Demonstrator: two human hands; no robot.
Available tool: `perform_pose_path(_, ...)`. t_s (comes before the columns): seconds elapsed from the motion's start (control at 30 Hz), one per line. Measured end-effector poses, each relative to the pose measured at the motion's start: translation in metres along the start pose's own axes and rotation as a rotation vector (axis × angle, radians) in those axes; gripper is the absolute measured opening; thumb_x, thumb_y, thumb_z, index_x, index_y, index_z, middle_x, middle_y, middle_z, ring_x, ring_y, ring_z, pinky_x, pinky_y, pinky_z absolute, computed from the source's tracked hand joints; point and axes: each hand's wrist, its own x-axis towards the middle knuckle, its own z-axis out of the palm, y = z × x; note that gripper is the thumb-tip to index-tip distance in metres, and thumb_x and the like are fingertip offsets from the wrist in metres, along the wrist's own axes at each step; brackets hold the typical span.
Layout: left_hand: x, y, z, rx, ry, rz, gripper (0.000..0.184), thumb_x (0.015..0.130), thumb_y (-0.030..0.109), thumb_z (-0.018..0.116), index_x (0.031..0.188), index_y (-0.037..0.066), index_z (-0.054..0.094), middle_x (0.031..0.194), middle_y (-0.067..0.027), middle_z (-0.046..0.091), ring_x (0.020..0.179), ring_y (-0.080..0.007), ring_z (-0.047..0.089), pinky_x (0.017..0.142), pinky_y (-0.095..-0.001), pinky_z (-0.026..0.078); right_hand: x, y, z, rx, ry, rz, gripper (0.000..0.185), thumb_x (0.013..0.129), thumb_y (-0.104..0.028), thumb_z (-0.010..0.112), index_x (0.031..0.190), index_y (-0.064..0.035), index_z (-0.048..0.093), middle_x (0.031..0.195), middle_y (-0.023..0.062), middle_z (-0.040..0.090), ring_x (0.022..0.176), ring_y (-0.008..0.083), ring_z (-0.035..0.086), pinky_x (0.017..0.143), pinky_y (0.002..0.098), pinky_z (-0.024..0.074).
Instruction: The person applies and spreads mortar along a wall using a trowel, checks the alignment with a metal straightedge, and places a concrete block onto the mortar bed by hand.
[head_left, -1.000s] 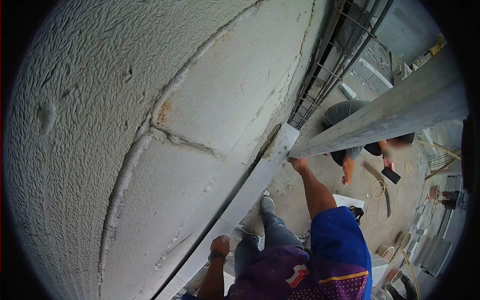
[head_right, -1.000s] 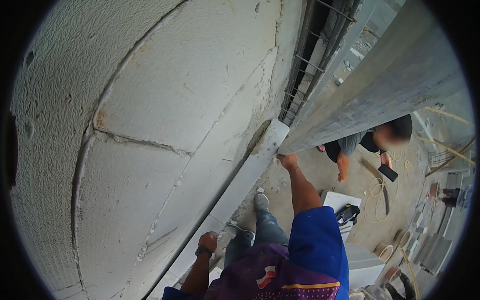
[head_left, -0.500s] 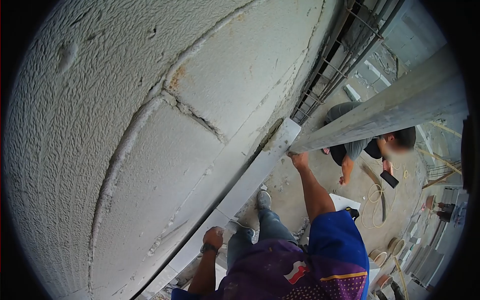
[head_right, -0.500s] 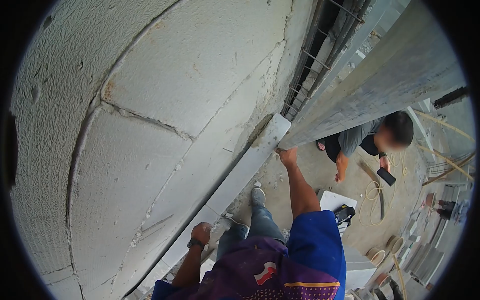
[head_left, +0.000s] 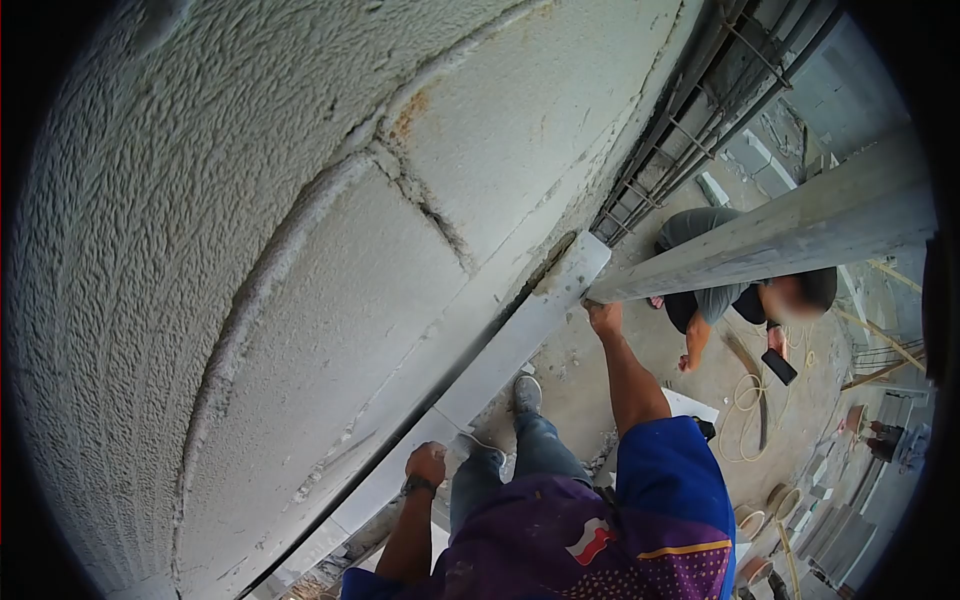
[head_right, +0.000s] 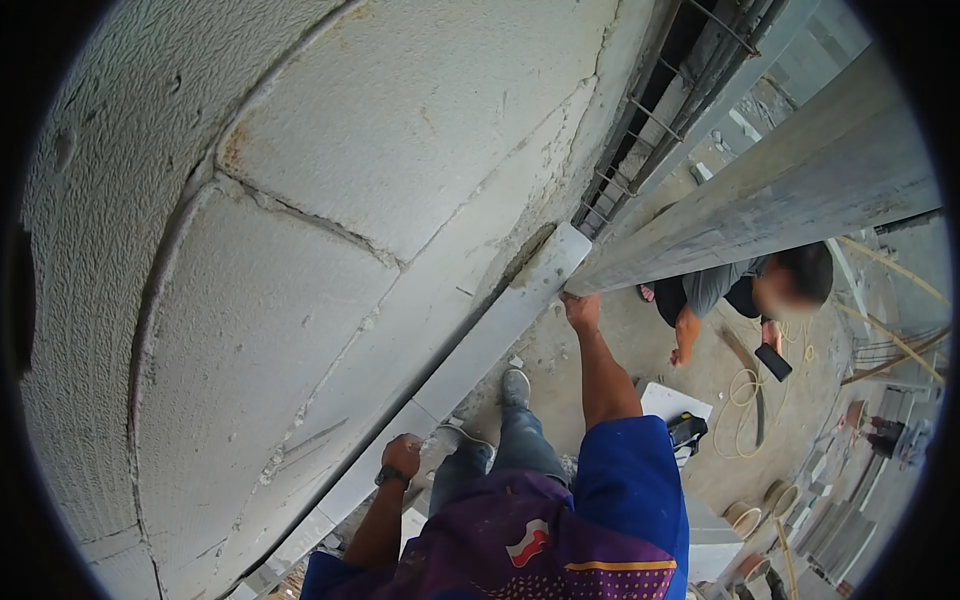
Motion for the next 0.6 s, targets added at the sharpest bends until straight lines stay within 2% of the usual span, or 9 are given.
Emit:
perform_pose_path(0.13,0.001,-0.004,0.003,-0.001,-0.010,-0.004,0.018,0.094,0.026,0.061,0.105,0.018,0.073,0.111,-0.0126,0.071,0.104,-0.0368,0.067,0.091,-0.0483,0.054,-0.004,-0.013,-0.008,0.009,0.013,-0.037,0.043,0.076,-0.014,0.078,0.114,0.0004,0.066,0.114,0.0216,0.069,0.109,0.0417,0.062,0.095,0.0435,0.0479)
perform_pose_path(0.23,0.004,0.003,0.004,-0.017,0.003,0.035,0.018,0.094,0.025,0.061,0.104,0.017,0.073,0.110,-0.0130,0.071,0.104,-0.0368,0.067,0.090,-0.0480,0.054,-0.013,-0.053,-0.027,0.039,0.063,0.055,0.044,0.077,-0.019,0.078,0.114,0.0016,0.066,0.117,0.0221,0.068,0.111,0.0410,0.062,0.097,0.0437,0.0479)
perform_pose_path(0.33,0.004,0.017,0.000,-0.034,0.027,0.092,0.018,0.093,0.025,0.061,0.103,0.016,0.074,0.109,-0.0134,0.071,0.103,-0.0370,0.067,0.089,-0.0477,0.054,-0.015,-0.075,-0.047,0.038,0.007,0.081,0.047,0.079,-0.023,0.077,0.116,0.0019,0.065,0.118,0.0222,0.068,0.112,0.0407,0.062,0.098,0.0438,0.0479)
perform_pose_path(0.43,0.002,0.020,-0.005,-0.026,0.046,0.117,0.018,0.093,0.024,0.062,0.103,0.015,0.074,0.109,-0.0140,0.071,0.102,-0.0371,0.068,0.089,-0.0477,0.054,-0.014,-0.085,-0.062,0.028,0.026,-0.002,0.047,0.079,-0.026,0.078,0.117,0.0006,0.066,0.118,0.0211,0.068,0.112,0.0396,0.063,0.098,0.0434,0.0480)
perform_pose_path(0.6,-0.011,0.018,-0.020,-0.074,0.110,0.159,0.016,0.091,0.020,0.063,0.100,0.013,0.074,0.105,-0.0147,0.072,0.099,-0.0370,0.068,0.088,-0.0473,0.054,-0.011,-0.099,-0.082,-0.007,-0.006,-0.017,0.043,0.079,-0.026,0.079,0.112,-0.0003,0.069,0.116,0.0196,0.069,0.109,0.0378,0.064,0.096,0.0427,0.0487)
